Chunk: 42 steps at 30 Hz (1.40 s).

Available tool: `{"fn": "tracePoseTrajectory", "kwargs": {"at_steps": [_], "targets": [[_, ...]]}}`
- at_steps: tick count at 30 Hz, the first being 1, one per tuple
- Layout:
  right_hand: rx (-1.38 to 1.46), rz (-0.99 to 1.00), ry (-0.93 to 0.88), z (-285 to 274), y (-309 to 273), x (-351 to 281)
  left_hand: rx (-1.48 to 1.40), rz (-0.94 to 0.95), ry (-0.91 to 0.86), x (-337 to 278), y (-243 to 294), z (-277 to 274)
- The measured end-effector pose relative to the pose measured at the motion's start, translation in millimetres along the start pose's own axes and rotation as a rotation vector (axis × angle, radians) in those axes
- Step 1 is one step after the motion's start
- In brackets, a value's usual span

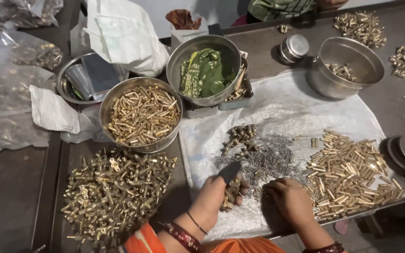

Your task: The recorder is sorting and assembling small metal components at a workbench, placing metal pins and sleeves into brackets.

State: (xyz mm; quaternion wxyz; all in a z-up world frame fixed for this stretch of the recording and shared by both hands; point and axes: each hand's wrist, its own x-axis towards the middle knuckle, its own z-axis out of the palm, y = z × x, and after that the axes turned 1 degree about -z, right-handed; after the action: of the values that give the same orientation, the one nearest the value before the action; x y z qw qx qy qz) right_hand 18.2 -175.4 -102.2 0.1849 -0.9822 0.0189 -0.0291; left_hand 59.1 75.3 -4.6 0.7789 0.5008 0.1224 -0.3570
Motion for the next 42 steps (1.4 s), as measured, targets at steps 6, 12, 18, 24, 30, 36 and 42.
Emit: {"fn": "tracePoseTrajectory", "kwargs": {"at_steps": [6,12,18,24,30,36,42], "targets": [[-0.049,-0.173,0.014,19,28,11,-0.031,-0.075,0.021,-7,-46,8],[-0.112,-0.249,-0.039,13,26,4,0.065,0.021,0.069,-18,-43,16],[0.265,0.079,-0.198,-43,-22,2,-0.054,0.076,-0.044,8,-64,10],[0.781,-0.156,-0.053,-101,-56,-31,-0.128,0.01,-0.08,-8,-54,27],[0.542,-0.447,0.104,-93,-63,-30,-0.17,0.038,-0.173,-7,-59,27],[0.477,-0.525,0.091,-92,-67,-23,-0.183,0.031,-0.118,-7,-54,27],[0.44,-0.262,-0.234,-84,-58,-9,0.03,0.037,-0.185,26,-82,1]]}}
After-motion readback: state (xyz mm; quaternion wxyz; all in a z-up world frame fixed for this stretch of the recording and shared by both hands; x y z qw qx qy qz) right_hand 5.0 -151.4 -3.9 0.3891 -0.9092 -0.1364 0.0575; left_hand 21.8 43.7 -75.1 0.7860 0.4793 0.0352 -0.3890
